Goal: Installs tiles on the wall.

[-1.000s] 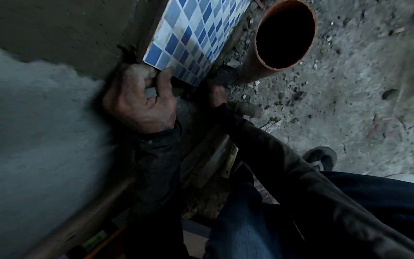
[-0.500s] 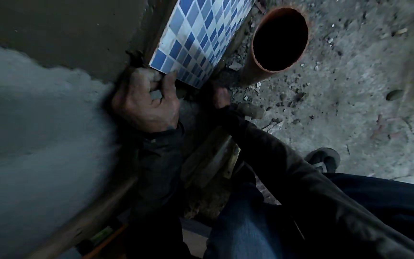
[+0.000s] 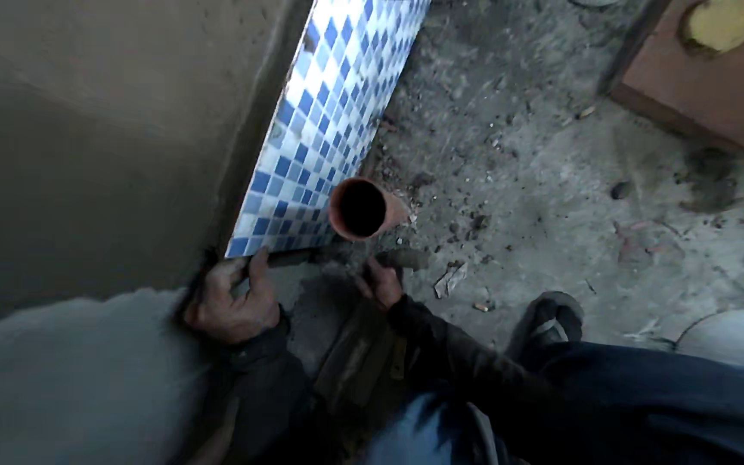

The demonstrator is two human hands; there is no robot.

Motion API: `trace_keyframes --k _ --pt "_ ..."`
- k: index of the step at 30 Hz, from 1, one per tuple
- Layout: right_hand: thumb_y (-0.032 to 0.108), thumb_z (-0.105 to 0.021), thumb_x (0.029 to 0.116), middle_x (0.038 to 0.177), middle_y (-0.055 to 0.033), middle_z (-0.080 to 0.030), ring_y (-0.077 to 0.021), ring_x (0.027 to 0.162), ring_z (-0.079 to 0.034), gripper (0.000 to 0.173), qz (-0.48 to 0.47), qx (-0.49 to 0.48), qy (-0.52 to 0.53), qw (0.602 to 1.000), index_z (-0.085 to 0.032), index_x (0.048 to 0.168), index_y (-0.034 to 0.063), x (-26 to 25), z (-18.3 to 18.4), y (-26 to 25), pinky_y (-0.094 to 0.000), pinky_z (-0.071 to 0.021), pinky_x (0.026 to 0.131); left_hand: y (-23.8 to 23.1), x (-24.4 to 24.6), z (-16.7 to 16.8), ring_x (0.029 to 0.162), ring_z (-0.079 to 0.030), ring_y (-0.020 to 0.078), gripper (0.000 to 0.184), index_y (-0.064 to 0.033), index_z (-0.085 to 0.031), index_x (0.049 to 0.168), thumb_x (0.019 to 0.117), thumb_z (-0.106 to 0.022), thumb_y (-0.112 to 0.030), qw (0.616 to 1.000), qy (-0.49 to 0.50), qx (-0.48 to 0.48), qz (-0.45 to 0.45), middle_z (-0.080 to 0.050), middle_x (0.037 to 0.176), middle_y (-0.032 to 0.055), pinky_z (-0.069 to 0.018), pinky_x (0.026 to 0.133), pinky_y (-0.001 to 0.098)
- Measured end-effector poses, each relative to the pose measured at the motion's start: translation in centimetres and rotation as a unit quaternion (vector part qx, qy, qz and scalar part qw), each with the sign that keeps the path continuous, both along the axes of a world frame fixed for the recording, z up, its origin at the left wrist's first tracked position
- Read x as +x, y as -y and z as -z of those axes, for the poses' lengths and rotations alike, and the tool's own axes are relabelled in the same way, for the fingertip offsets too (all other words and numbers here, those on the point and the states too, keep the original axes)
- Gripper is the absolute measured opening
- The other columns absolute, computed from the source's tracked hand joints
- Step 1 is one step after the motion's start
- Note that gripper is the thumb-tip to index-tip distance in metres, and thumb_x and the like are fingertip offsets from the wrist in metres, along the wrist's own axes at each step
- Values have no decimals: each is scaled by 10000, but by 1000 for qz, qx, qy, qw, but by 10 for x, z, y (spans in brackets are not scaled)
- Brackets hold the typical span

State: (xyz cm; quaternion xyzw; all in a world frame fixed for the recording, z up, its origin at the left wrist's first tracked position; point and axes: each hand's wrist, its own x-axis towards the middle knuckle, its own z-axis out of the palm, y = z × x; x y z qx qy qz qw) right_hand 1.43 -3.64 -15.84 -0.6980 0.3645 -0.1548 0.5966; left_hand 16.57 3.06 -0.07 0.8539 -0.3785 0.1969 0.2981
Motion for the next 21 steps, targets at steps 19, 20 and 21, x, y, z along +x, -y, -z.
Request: trace_keyframes --k 19,20,21 --pt "203 -549 1043 846 -148 -747 -261 724 -729 298 232 -46 24 971 -753 1012 -12 -45 17 120 -473 -608 663 60 -54 -43 909 -706 260 327 138 -701 1068 973 -705 -175 948 -89 188 -243 -716 996 277 -557 895 348" --pt "179 -528 1053 1028 -172 -763 -295 898 -754 303 211 -38 13 977 -732 1184 -3 -39 17 136 -503 -617 808 60 -53 -42 919 -709 267 315 136 -708 1067 969 -704 -163 946 -80 190 -249 -718 1001 282 -555 900 347" --pt "159 -510 1053 1160 -183 -744 -317 1030 -740 337 184 -27 2 982 -687 1301 15 -31 15 153 -513 -594 908 60 -52 -41 945 -710 284 307 137 -708 1080 968 -697 -148 943 -76 195 -258 -718 1021 292 -547 920 354"
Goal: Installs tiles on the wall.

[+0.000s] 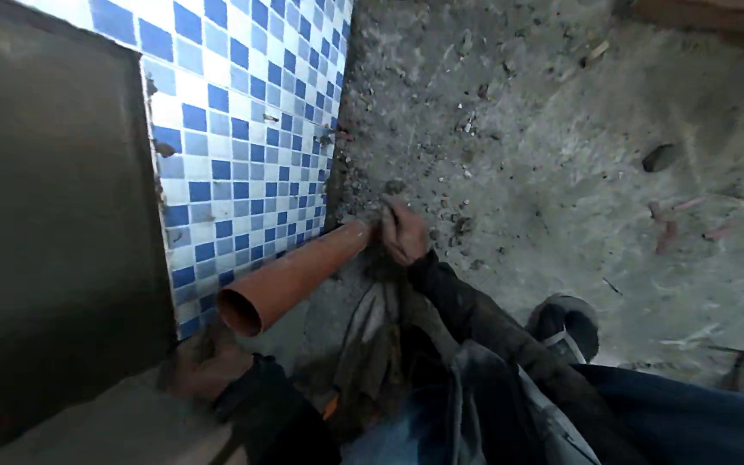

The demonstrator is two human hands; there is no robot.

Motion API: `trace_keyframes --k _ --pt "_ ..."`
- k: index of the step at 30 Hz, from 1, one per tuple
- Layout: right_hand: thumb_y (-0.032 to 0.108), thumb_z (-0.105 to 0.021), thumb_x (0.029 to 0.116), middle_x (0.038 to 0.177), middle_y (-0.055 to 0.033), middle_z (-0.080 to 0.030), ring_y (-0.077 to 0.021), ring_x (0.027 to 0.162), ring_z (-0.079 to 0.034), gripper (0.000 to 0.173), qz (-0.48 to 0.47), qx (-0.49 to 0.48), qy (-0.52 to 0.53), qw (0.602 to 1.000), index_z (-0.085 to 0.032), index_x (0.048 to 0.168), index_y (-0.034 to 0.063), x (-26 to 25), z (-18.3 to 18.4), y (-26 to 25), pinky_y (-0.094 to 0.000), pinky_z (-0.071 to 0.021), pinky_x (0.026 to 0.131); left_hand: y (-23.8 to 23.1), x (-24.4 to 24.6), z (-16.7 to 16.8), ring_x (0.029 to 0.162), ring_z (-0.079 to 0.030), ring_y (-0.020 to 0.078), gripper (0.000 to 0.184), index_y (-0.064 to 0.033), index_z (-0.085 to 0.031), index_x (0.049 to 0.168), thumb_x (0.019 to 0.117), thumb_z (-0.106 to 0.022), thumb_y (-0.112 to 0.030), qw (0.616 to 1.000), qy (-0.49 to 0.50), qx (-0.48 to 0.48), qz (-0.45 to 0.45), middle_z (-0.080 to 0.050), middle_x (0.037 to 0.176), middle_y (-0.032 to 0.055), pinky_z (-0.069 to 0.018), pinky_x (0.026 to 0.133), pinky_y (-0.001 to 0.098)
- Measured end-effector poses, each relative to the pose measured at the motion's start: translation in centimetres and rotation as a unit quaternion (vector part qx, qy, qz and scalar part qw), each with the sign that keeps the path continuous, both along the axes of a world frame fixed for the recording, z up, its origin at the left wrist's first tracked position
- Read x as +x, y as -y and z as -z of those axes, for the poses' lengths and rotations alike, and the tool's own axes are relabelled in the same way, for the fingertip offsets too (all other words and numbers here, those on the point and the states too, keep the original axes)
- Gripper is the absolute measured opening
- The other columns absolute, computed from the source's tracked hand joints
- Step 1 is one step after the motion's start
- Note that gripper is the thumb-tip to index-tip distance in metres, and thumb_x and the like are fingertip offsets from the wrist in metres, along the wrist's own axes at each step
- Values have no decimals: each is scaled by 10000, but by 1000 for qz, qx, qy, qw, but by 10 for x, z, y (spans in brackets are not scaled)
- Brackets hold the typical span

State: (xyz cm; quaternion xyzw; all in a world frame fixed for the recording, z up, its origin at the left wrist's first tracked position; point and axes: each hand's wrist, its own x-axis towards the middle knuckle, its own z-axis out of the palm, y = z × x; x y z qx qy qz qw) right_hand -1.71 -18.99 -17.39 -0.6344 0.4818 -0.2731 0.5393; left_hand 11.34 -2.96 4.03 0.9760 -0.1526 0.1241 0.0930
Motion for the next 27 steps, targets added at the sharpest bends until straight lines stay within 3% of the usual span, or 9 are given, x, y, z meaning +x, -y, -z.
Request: trace_keyframes --k 3,6,11,14,18,22,24,25,27 --pt "181 -447 1078 1328 -161 -685 -332 1191 -677 457 -129 78 -44 988 -515 1527 133 32 -14 52 -544 -530 1018 -1 2 1 962 -696 303 310 153 -696 1090 974 -682 -134 1000 5 20 -18 -703 1047 317 -537 933 360" --pt "191 -433 1085 1337 -166 -677 -360 1156 -688 586 -218 139 -36 965 -274 1649 212 71 -21 84 -584 -539 975 7 -2 -5 1046 -679 321 316 151 -671 1154 1009 -623 -125 997 -20 53 -54 -684 1123 327 -515 985 381" --pt "158 -511 1039 1194 -180 -724 -354 987 -735 830 -266 176 -15 948 18 1674 236 112 -23 103 -573 -580 873 -7 11 2 818 -611 102 251 157 -659 1052 964 -599 -70 999 2 8 -51 -677 945 216 -509 781 196" --pt "178 -510 1044 1092 -166 -748 -348 927 -743 857 -265 183 -37 946 72 1666 271 121 -29 102 -571 -591 823 -19 19 5 883 -663 179 236 164 -666 1049 965 -604 -48 999 0 13 -34 -697 976 247 -538 844 277" --pt "178 -525 1031 1173 -170 -733 -354 990 -737 868 -235 228 -46 944 59 1669 255 129 -26 97 -578 -582 853 -22 28 9 764 -618 74 172 165 -659 967 911 -589 18 999 33 -20 -34 -682 863 175 -511 739 162" --pt "151 -583 1003 1350 -218 -651 -377 1144 -690 904 -180 299 12 937 27 1670 162 134 -20 99 -571 -545 976 -12 17 -3 759 -663 163 199 166 -694 943 905 -632 -19 995 44 87 21 -704 834 225 -541 747 254" --pt "144 -590 993 1380 -213 -634 -379 1174 -676 883 -165 303 25 938 -25 1671 146 138 -12 99 -582 -539 986 60 -26 -14 798 -674 148 216 141 -692 955 961 -608 -59 984 -53 166 -40 -704 868 199 -535 784 231" --pt "157 -588 994 1359 -204 -648 -370 1155 -688 881 -172 301 16 938 -23 1670 148 138 -9 100 -577 -552 970 135 -58 -29 902 -644 106 206 85 -659 1068 1034 -533 -75 947 -201 202 -148 -674 984 140 -485 873 182" --pt "169 -570 1006 1342 -194 -662 -365 1148 -691 853 -179 301 2 937 -37 1673 165 135 -10 102 -578 -552 966 232 -109 -48 919 -648 123 204 90 -643 1115 1036 -488 -17 913 -354 111 -170 -675 1024 145 -475 850 158"
